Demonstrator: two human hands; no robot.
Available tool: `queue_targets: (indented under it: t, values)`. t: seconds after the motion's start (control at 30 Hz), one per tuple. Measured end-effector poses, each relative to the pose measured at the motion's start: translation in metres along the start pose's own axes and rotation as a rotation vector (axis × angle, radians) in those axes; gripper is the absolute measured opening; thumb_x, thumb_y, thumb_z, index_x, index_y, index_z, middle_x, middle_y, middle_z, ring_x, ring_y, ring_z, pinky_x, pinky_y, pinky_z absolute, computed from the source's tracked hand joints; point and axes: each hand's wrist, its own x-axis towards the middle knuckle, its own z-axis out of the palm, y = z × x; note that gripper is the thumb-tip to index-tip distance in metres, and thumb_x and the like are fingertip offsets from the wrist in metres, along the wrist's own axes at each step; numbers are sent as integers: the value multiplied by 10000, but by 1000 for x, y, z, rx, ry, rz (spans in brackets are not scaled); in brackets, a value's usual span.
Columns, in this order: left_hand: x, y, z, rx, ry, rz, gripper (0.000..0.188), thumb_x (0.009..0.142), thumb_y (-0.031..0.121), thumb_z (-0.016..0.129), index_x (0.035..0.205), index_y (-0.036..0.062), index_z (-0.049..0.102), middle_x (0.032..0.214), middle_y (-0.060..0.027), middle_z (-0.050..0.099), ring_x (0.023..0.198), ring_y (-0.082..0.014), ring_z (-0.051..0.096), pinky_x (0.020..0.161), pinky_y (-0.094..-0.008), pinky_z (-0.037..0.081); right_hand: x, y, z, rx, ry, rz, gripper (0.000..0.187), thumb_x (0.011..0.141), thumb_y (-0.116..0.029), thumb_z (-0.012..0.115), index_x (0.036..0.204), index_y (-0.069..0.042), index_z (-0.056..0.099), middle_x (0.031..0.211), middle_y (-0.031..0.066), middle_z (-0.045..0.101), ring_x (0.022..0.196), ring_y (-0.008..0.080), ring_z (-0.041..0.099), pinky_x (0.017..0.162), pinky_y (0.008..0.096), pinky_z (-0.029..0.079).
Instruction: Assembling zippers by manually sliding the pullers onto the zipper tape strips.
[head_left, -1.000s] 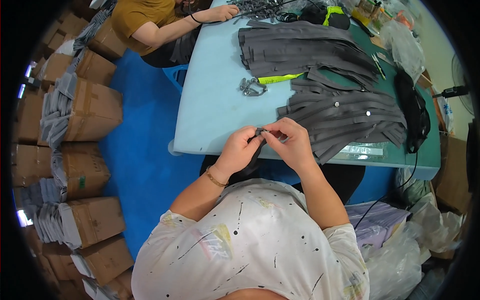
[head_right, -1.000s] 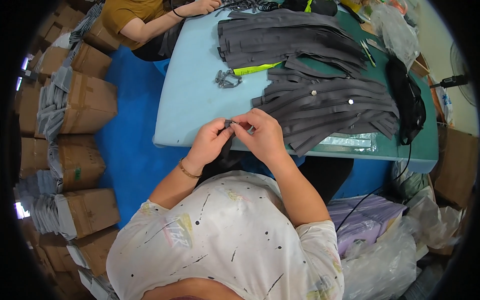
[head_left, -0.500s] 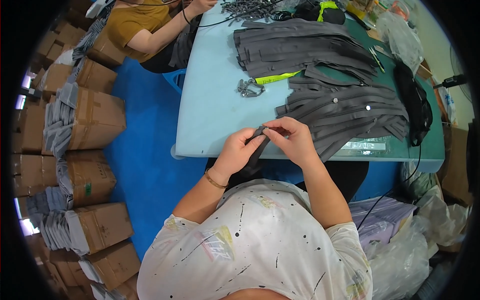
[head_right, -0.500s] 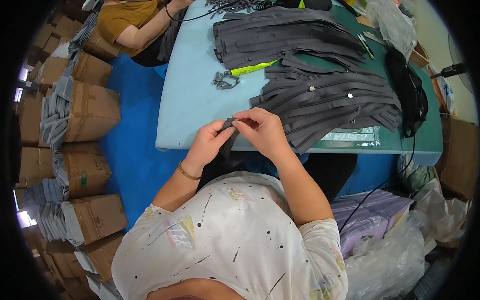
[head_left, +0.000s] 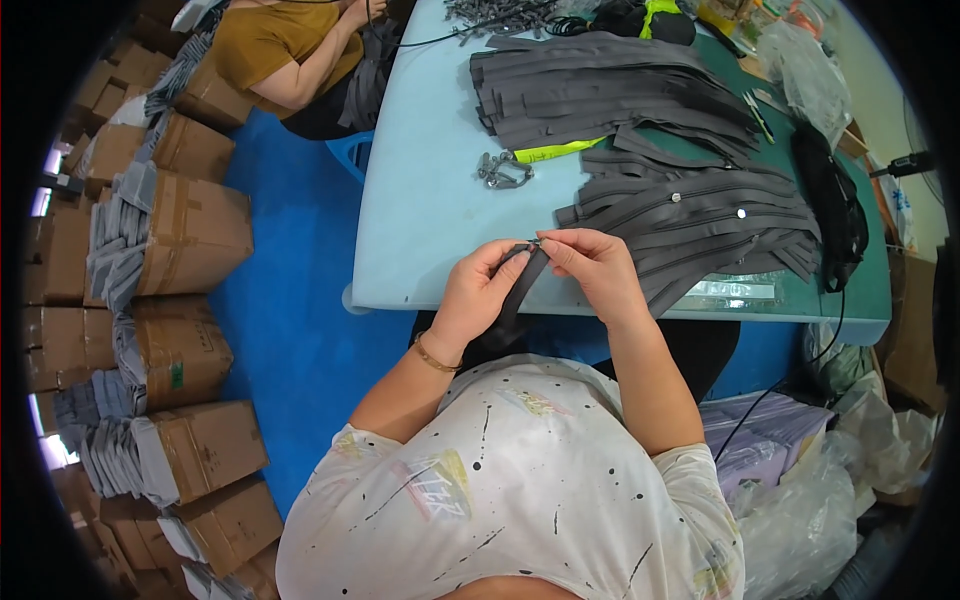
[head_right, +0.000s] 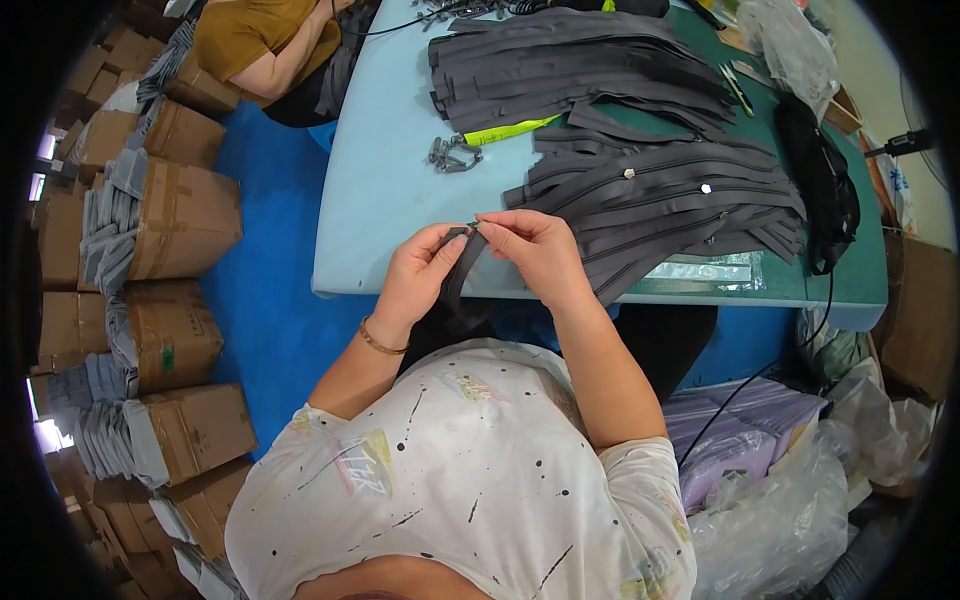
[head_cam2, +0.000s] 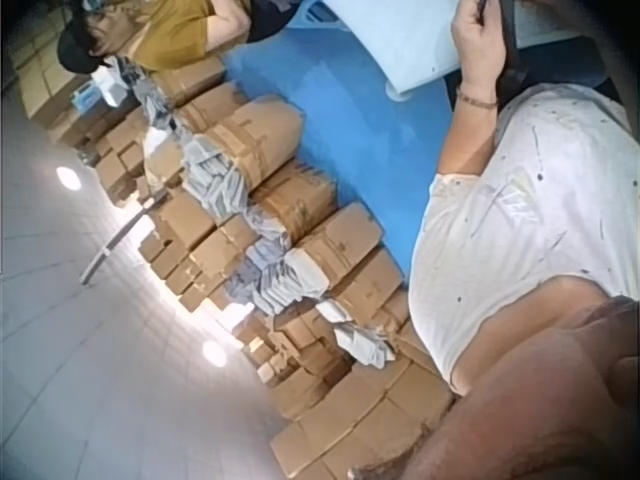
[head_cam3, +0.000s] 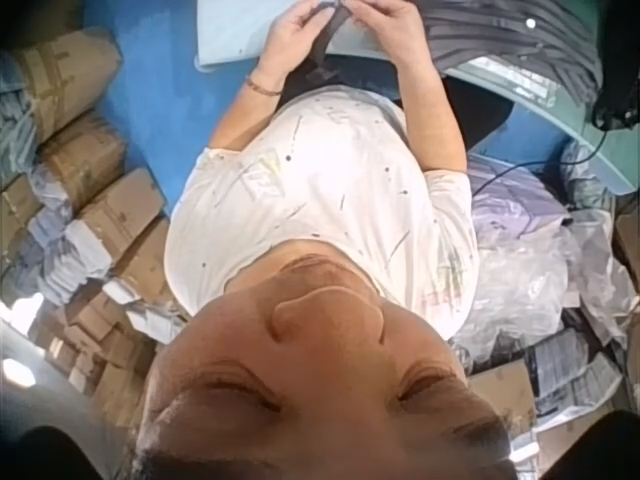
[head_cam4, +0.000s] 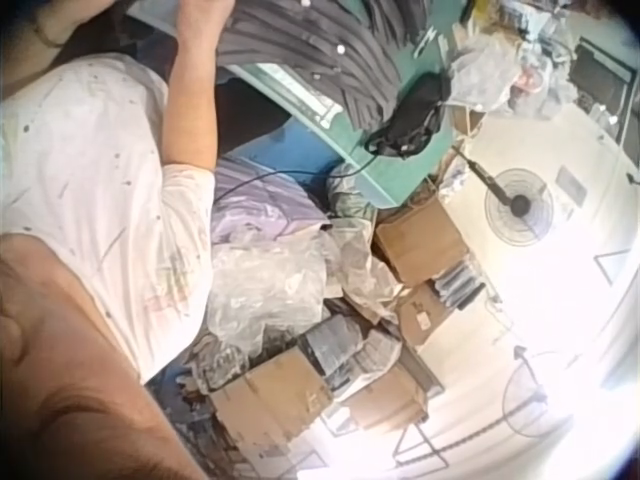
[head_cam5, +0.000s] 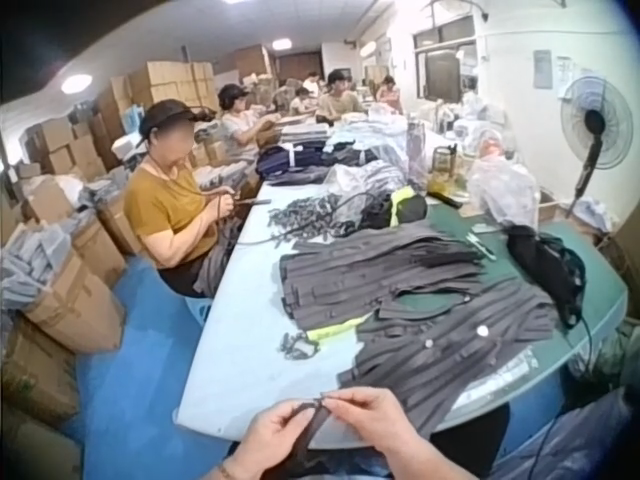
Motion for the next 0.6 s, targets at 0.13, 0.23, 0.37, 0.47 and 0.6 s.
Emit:
queue_targets:
  t: [0.13, 0.23, 0.37, 0.47, 0.6]
  values:
    - [0, -5, 0, 188, 45, 47, 150, 891, 110, 565, 971, -7, 616, 811, -50, 627, 706, -92, 544, 637, -232, 444, 0, -1, 0, -102, -9, -45, 179, 826, -112, 653, 978, -21, 681, 800, 5, 634, 687, 55, 521, 624, 192, 430]
    - [1, -7, 1, 276, 71, 147, 144, 876, 109, 578, 952, -7, 616, 807, -92, 623, 698, -159, 559, 647, -260, 447, -1, -1, 1, -223, 1, -110, 165, 827, -102, 651, 970, -28, 683, 811, 13, 630, 691, 61, 532, 625, 199, 438]
    - [-1, -2, 2, 334, 96, 171, 143, 867, 104, 582, 951, -9, 610, 825, -120, 620, 718, -210, 566, 664, -280, 451, -2, -5, 5, -429, -1, -277, 146, 818, -76, 650, 953, -31, 681, 807, 36, 602, 688, 86, 553, 630, 212, 454]
    - [0, 0, 4, 366, 92, 171, 136, 866, 102, 585, 937, -12, 609, 842, -123, 619, 738, -217, 572, 675, -285, 454, -2, -4, 3, -451, 11, -311, 139, 811, -70, 650, 943, -38, 683, 791, 46, 586, 685, 102, 564, 629, 214, 459]
    - [-1, -2, 4, 372, 110, 223, 132, 864, 97, 588, 934, -12, 611, 821, -114, 610, 733, -206, 565, 678, -280, 453, -3, -6, 6, -532, 3, -325, 148, 808, -63, 649, 952, -49, 684, 804, 49, 589, 687, 108, 568, 629, 217, 463]
